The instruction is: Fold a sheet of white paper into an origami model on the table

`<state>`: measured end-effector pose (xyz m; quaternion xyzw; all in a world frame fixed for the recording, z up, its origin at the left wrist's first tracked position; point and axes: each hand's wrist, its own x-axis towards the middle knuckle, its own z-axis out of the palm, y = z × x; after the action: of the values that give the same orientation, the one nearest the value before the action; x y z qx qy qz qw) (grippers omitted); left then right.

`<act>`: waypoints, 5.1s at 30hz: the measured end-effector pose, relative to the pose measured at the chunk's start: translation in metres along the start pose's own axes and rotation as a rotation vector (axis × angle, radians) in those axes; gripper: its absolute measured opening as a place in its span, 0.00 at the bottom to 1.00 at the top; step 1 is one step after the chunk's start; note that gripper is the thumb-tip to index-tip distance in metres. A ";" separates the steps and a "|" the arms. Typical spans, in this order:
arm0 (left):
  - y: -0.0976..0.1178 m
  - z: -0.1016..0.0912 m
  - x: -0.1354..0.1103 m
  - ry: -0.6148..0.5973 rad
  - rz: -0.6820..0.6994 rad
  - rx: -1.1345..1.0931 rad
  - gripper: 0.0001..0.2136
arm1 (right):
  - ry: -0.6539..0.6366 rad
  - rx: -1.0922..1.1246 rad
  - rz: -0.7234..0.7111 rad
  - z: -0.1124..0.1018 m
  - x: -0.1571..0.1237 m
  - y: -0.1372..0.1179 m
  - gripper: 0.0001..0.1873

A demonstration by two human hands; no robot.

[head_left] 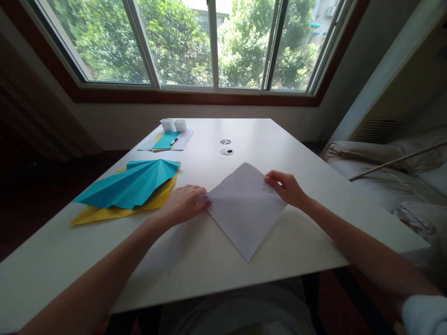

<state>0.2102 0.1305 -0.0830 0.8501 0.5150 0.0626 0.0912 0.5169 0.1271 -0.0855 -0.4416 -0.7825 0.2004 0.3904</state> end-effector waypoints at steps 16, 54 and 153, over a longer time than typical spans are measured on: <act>-0.010 0.007 0.016 0.065 -0.520 -1.444 0.13 | 0.015 0.562 0.578 0.008 0.009 0.023 0.18; 0.000 -0.006 0.012 -0.088 -0.549 -1.738 0.18 | 0.389 -0.152 0.023 -0.016 0.005 0.026 0.17; 0.004 -0.005 0.009 0.229 -0.115 -1.798 0.37 | 0.080 0.875 0.448 0.012 0.010 0.017 0.30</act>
<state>0.2172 0.1371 -0.0765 0.4200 0.3196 0.5204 0.6713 0.5134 0.1451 -0.0997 -0.4010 -0.4950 0.5723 0.5163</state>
